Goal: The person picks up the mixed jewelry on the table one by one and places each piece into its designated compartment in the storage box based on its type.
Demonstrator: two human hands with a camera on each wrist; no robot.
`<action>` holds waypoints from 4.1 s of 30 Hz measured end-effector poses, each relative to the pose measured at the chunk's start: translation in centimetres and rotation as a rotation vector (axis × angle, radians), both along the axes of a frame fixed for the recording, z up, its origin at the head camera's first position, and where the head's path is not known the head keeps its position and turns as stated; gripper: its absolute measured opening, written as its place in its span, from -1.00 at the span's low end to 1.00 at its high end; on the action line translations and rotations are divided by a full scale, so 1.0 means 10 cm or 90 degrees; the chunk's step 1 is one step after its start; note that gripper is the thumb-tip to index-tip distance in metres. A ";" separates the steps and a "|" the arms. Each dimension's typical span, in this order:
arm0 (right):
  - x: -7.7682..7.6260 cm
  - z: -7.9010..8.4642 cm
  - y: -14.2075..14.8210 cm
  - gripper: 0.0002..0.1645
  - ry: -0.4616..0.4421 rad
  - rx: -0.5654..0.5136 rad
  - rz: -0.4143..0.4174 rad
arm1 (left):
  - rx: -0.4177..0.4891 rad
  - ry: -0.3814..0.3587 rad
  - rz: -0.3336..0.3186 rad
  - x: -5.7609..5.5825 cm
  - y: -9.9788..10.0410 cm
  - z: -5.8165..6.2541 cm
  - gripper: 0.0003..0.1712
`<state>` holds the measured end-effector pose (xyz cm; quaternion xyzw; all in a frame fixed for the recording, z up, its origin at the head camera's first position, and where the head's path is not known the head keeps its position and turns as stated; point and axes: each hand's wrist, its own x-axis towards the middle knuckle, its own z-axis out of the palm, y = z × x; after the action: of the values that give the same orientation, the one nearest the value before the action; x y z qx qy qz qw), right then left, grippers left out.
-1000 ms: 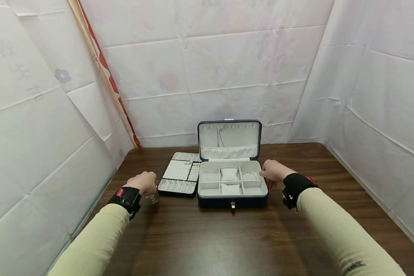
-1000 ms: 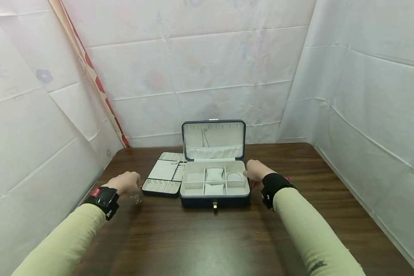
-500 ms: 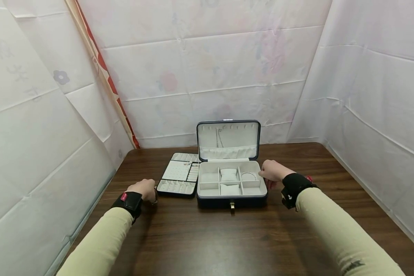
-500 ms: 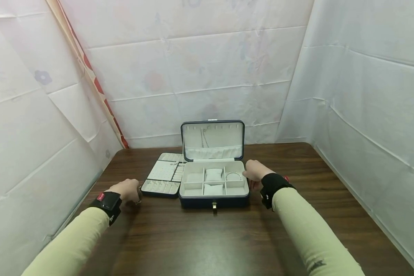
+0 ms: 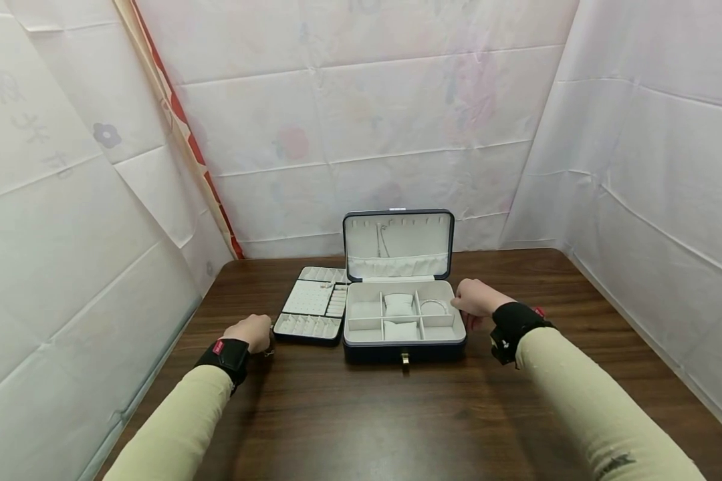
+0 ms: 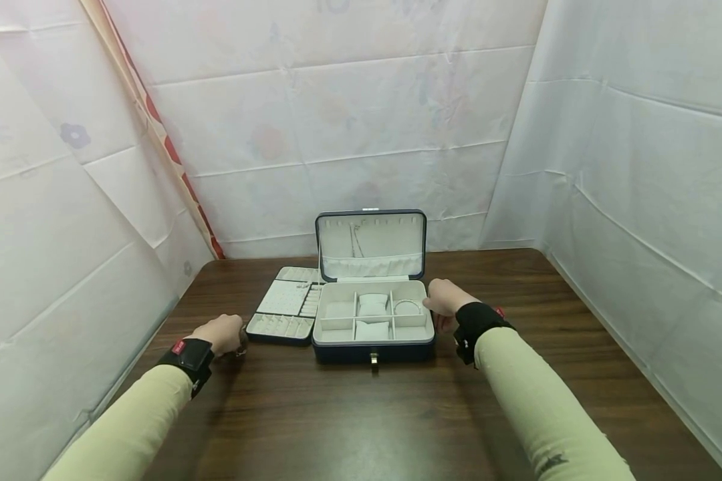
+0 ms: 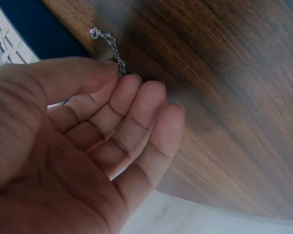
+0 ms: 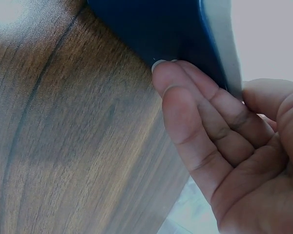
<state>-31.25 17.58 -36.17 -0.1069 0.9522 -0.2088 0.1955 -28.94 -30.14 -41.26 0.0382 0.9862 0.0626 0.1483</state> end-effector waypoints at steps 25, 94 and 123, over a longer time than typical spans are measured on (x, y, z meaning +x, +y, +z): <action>0.00 -0.07 0.03 -0.59 0.031 -0.018 0.015 | 0.051 0.044 -0.032 0.01 -0.03 0.42 -0.60; 0.29 0.52 -1.07 -0.69 0.081 -0.287 0.184 | 0.296 0.172 -0.291 0.13 1.62 1.22 -0.87; 0.28 0.56 -0.99 -0.83 0.107 -0.314 0.201 | 0.261 0.196 -0.328 0.07 1.62 1.08 -0.91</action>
<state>-28.45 7.64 -30.61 -0.3145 0.8574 -0.3909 0.1145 -28.27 -13.95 -30.41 0.3234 0.9219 0.2135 -0.0014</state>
